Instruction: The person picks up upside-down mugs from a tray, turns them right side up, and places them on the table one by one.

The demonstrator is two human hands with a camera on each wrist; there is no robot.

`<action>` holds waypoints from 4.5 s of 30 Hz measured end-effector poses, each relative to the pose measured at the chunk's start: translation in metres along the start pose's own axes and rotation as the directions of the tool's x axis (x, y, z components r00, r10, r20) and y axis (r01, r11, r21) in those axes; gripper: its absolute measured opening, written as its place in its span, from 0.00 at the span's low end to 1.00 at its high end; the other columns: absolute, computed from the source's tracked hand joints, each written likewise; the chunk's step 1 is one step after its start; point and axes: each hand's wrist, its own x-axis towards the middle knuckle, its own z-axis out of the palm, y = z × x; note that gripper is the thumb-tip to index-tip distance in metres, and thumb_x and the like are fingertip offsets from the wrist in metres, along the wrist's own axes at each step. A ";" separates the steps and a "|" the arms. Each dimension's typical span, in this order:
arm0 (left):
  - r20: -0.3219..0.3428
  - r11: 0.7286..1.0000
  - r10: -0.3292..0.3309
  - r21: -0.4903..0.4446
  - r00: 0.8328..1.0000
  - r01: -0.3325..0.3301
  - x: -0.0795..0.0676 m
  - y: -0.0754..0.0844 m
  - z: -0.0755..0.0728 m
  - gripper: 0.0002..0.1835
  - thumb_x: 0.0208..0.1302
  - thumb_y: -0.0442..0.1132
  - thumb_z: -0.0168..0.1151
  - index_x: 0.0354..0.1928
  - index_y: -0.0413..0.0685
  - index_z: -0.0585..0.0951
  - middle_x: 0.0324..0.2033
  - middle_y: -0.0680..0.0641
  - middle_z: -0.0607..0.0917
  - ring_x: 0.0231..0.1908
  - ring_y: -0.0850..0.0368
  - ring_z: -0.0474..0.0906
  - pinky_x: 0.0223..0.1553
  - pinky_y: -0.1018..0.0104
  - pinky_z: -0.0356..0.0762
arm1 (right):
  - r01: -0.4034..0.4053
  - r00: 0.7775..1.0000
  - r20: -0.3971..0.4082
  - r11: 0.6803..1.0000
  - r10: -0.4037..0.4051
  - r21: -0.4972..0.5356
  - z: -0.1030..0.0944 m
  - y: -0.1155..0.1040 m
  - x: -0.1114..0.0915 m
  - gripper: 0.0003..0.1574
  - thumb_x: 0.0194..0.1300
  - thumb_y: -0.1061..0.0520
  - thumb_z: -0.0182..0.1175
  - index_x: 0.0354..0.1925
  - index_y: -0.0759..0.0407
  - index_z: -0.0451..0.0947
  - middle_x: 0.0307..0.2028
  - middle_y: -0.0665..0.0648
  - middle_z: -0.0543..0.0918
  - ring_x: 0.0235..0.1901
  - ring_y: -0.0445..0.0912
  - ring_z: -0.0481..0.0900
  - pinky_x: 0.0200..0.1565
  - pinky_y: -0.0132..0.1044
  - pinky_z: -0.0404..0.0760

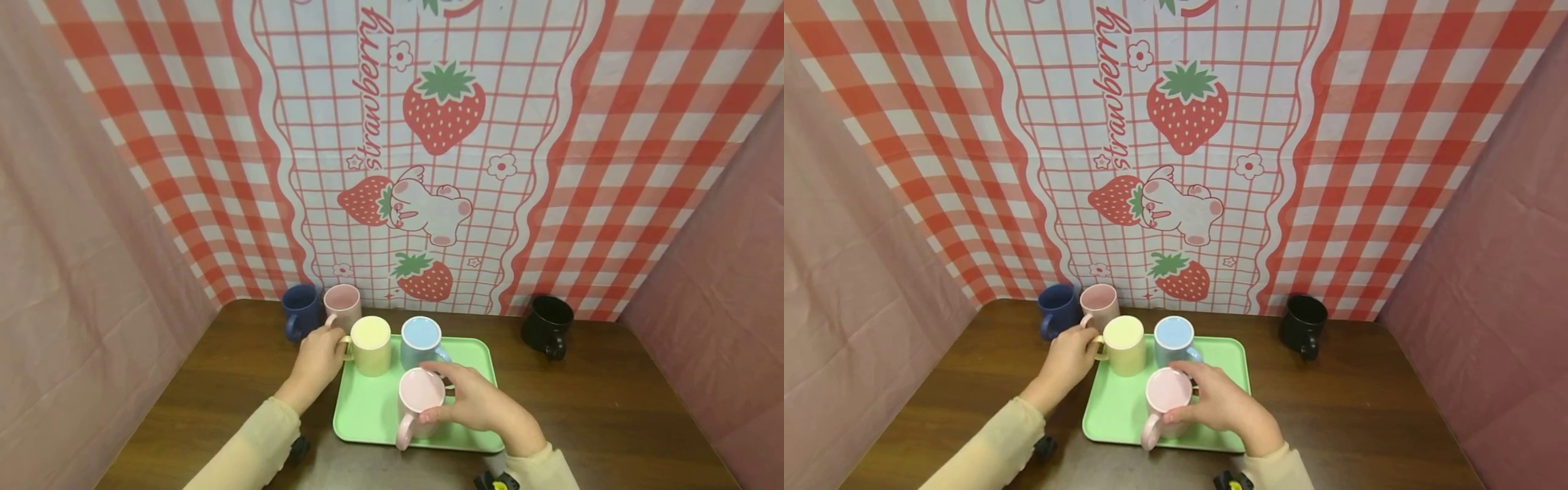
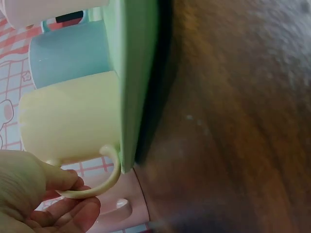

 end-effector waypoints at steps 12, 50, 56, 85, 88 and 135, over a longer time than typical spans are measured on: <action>0.033 0.999 0.031 0.013 0.999 -0.031 0.012 0.059 -0.052 0.16 0.59 0.24 0.74 0.23 0.47 0.77 0.25 0.46 0.83 0.27 0.44 0.84 0.26 0.42 0.82 | -0.011 1.000 0.005 1.000 0.011 0.009 0.000 0.001 0.000 0.52 0.58 0.48 0.86 0.71 0.70 0.75 0.62 0.63 0.85 0.57 0.53 0.84 0.56 0.44 0.88; 0.124 0.996 -0.074 0.051 0.990 0.068 0.013 0.074 -0.064 0.18 0.59 0.26 0.74 0.18 0.49 0.78 0.20 0.49 0.81 0.23 0.46 0.83 0.26 0.47 0.81 | -0.027 1.000 0.009 0.997 0.027 0.070 0.001 0.005 -0.002 0.51 0.59 0.47 0.85 0.71 0.69 0.75 0.59 0.61 0.85 0.55 0.53 0.84 0.53 0.41 0.88; 0.156 0.995 -0.092 0.041 0.984 0.087 0.013 0.076 -0.066 0.20 0.59 0.28 0.74 0.18 0.52 0.75 0.17 0.54 0.76 0.20 0.53 0.75 0.25 0.52 0.78 | -0.029 1.000 0.014 0.997 0.028 0.068 0.000 0.005 -0.001 0.52 0.59 0.47 0.85 0.71 0.68 0.74 0.59 0.60 0.85 0.56 0.54 0.84 0.53 0.41 0.88; 0.235 0.994 -0.109 -0.002 0.966 0.113 0.013 0.088 -0.069 0.25 0.62 0.32 0.77 0.17 0.54 0.69 0.16 0.58 0.67 0.20 0.58 0.67 0.23 0.64 0.68 | -0.039 0.999 0.021 0.996 0.037 0.085 0.000 0.005 -0.001 0.51 0.60 0.47 0.84 0.71 0.68 0.74 0.57 0.59 0.85 0.54 0.55 0.85 0.52 0.42 0.88; 0.252 0.994 -0.110 0.003 0.961 0.113 0.015 0.087 -0.071 0.25 0.62 0.33 0.77 0.17 0.55 0.70 0.16 0.58 0.68 0.20 0.58 0.67 0.24 0.63 0.69 | -0.035 0.999 0.024 0.995 0.033 0.090 0.000 0.005 -0.001 0.51 0.60 0.48 0.84 0.71 0.69 0.74 0.57 0.60 0.85 0.54 0.55 0.85 0.53 0.41 0.88; 0.095 0.960 0.080 0.262 0.992 -0.102 0.019 0.087 -0.074 0.13 0.56 0.23 0.70 0.21 0.40 0.77 0.17 0.44 0.76 0.18 0.45 0.81 0.18 0.51 0.81 | -0.047 0.999 0.025 0.997 0.046 0.063 0.001 0.006 0.001 0.52 0.60 0.46 0.84 0.72 0.68 0.74 0.60 0.60 0.84 0.57 0.53 0.83 0.54 0.41 0.87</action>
